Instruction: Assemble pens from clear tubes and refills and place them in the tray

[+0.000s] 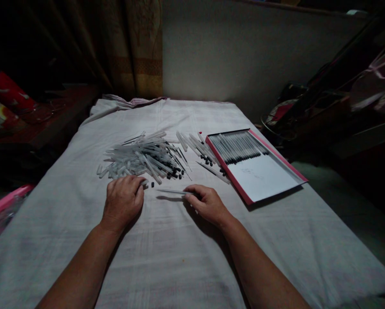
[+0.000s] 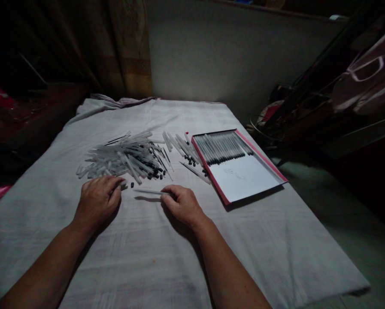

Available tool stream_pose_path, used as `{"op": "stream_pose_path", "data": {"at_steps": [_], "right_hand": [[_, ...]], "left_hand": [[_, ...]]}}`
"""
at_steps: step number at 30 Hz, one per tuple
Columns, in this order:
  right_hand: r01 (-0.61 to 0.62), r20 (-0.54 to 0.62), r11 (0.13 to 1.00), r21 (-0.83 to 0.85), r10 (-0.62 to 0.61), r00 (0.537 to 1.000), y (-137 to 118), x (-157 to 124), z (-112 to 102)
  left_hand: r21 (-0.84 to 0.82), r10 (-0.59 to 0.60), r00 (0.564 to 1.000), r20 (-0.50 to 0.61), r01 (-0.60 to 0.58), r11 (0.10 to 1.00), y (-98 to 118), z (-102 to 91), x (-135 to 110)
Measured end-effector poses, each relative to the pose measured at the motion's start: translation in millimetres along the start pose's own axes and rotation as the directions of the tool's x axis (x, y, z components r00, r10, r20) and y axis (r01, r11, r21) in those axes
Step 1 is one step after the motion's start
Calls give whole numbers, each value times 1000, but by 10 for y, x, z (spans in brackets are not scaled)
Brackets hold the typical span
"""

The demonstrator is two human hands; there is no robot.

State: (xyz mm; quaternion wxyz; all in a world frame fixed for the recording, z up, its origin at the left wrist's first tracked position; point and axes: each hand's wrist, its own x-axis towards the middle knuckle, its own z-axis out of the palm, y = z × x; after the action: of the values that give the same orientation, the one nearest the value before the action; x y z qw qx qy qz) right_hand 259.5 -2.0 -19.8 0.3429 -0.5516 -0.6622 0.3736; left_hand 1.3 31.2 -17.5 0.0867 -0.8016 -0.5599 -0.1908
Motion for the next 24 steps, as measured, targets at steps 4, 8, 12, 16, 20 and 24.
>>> {"op": "stream_pose_path", "data": {"at_steps": [4,8,12,16,20,24], "right_hand": [[-11,-38,999,38,13,999,17,17,0],[-11,-39,999,49,13,999,11,19,-13],[-30,-37,992,126,35,999,18,15,-13],[-68,-37,979,191,76,996,24,13,-10],[-90,-35,973,212,100,994,17,13,-6],[-98,-28,974,204,106,994,17,13,1]], "left_hand": [[-89,-37,999,39,40,995,-30,-48,-53],[-331,-111,992,53,123,936,-41,-75,-69],[-579,-301,946,121,314,752,-8,-94,-57],[-736,-444,847,292,496,461,46,-120,-29],[-808,-490,779,391,545,223,86,-161,-3],[-829,-505,716,483,559,0,93,-175,3]]}}
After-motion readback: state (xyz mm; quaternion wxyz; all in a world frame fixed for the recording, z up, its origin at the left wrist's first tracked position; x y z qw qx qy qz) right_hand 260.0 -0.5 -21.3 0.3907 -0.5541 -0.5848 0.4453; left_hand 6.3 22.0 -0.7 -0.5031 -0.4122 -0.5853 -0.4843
